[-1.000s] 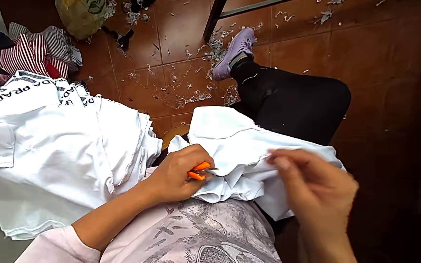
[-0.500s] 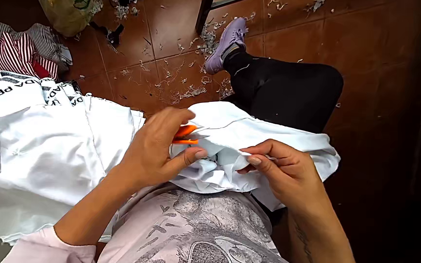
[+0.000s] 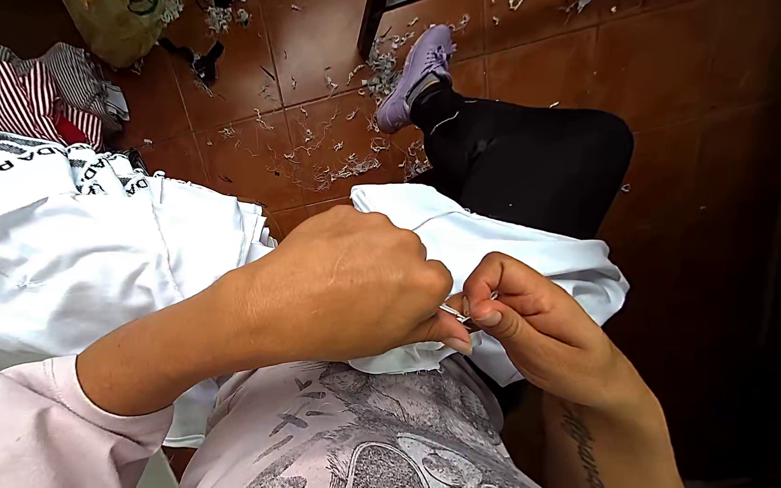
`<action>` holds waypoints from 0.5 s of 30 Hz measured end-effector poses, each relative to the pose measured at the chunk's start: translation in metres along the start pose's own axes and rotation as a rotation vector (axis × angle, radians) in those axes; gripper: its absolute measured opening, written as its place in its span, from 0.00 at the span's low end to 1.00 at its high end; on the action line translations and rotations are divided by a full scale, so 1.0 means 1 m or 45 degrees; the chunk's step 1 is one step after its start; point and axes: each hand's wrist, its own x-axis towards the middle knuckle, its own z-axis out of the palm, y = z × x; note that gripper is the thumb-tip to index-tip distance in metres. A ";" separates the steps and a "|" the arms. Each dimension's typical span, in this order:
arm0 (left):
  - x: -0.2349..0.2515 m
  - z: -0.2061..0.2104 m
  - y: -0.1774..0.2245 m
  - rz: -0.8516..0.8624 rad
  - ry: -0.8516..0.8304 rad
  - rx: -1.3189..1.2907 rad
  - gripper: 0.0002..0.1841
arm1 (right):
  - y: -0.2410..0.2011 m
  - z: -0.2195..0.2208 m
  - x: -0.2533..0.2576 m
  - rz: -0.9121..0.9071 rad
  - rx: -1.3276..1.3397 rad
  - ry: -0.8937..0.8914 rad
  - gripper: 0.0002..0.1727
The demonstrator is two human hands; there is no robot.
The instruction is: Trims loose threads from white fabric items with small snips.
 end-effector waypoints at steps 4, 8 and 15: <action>0.002 0.005 0.002 0.055 0.034 -0.022 0.25 | -0.004 -0.003 0.008 -0.001 -0.049 -0.130 0.14; -0.004 0.021 -0.002 0.018 0.080 -0.097 0.24 | -0.004 -0.008 0.014 -0.012 -0.306 0.020 0.13; -0.040 0.044 -0.003 -0.228 -0.122 -0.438 0.27 | -0.016 -0.084 0.030 0.332 -1.490 0.736 0.45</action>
